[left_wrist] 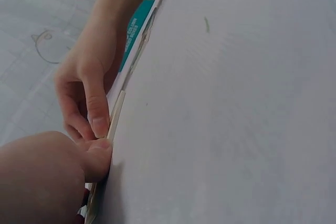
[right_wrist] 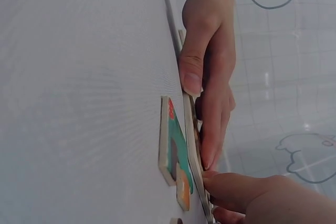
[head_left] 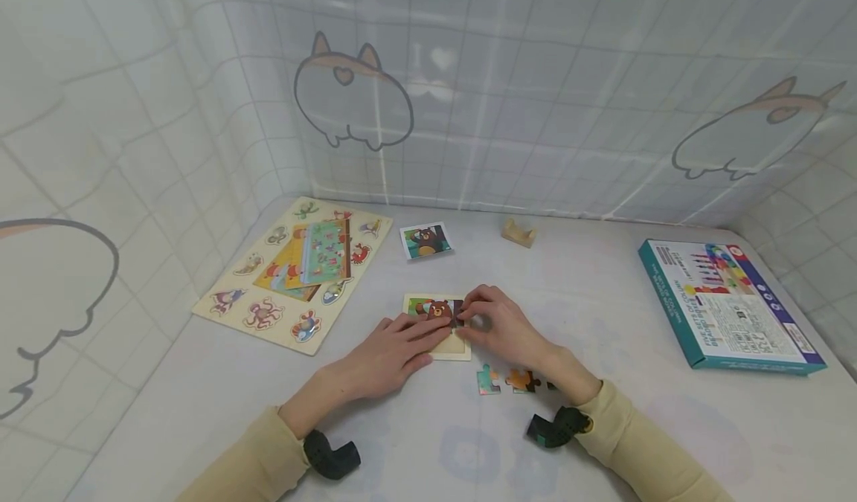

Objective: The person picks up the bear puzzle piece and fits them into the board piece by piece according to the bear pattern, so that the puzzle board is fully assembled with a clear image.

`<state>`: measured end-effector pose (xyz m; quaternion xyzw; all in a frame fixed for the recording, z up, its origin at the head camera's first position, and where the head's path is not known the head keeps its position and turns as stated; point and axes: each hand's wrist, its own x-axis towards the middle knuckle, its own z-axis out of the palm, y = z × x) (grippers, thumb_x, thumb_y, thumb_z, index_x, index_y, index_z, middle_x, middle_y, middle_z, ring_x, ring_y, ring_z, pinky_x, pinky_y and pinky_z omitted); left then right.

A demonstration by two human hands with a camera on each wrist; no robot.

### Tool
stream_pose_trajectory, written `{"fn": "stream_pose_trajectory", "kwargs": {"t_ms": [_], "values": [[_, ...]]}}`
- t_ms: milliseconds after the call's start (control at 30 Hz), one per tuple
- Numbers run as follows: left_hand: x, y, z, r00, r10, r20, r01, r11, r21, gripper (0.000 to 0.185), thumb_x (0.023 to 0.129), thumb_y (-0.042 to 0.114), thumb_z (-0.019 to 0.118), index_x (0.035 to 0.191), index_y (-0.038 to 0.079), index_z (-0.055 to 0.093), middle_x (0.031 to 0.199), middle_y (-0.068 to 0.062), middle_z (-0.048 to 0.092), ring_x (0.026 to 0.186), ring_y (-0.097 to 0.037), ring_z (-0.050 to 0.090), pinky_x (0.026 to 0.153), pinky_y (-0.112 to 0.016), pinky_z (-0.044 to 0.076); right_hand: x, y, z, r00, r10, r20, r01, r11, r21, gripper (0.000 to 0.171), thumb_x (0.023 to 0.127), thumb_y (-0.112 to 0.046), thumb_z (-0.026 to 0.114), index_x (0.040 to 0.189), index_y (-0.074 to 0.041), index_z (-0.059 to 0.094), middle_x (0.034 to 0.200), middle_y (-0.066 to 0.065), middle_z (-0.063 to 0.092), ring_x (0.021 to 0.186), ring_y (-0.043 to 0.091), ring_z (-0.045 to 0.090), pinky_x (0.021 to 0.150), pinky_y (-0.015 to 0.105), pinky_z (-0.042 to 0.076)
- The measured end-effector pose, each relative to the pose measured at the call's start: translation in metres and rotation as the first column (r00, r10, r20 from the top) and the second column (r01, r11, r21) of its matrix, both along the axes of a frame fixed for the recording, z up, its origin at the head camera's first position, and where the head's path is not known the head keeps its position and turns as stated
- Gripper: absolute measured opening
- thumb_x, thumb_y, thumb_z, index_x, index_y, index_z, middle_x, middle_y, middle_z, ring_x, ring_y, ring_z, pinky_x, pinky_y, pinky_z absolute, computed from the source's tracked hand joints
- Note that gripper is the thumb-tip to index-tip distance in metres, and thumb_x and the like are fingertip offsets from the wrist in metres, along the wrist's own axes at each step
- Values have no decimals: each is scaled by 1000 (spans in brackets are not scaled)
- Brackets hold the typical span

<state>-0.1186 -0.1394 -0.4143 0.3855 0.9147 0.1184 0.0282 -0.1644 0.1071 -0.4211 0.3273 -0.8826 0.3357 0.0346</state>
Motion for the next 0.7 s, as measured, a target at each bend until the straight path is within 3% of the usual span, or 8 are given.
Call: {"fn": "stream_pose_trajectory", "kwargs": {"t_ms": [133, 233, 333, 467, 700], "values": [[1, 2, 2, 1000, -5, -12, 5, 1000, -19, 49, 101, 34, 37, 149, 30, 25, 155, 13, 21, 132, -16, 29, 95, -44, 37, -1, 1, -1, 1000, 15, 4, -15, 1000, -18, 9, 83, -18, 73, 90, -13, 73, 105, -2, 57, 100, 11, 50, 85, 34, 48], [0, 3, 2, 999, -30, -19, 30, 999, -25, 50, 101, 31, 40, 149, 25, 28, 154, 11, 23, 137, -18, 26, 105, -44, 33, -3, 2, -3, 1000, 24, -6, -24, 999, -33, 8, 84, -15, 71, 91, -12, 74, 104, -2, 58, 99, 11, 51, 84, 33, 48], [0, 4, 2, 998, -54, 16, 54, 999, -4, 50, 100, 27, 42, 148, 20, 30, 154, 8, 24, 142, -17, 21, 114, -40, 24, -3, 1, -3, 1000, 28, -2, -28, 999, -39, 8, 84, -13, 70, 91, -12, 74, 104, -2, 58, 98, 12, 51, 84, 33, 48], [-1, 4, 3, 995, -52, 84, 50, 998, 33, 51, 100, 26, 44, 148, 18, 30, 155, 8, 23, 143, -13, 18, 116, -35, 19, -1, 1, 1, 999, 34, 22, -34, 999, -9, 10, 86, -13, 68, 94, -11, 73, 106, -1, 58, 100, 13, 52, 85, 34, 48], [-2, 4, 3, 996, -72, 54, 70, 997, 40, 51, 100, 26, 43, 148, 18, 30, 154, 6, 25, 142, -15, 21, 116, -37, 20, 7, 16, 13, 996, 78, 48, -81, 995, 61, 30, 90, -18, 64, 119, -10, 63, 119, -2, 57, 112, 13, 53, 94, 38, 47]]}}
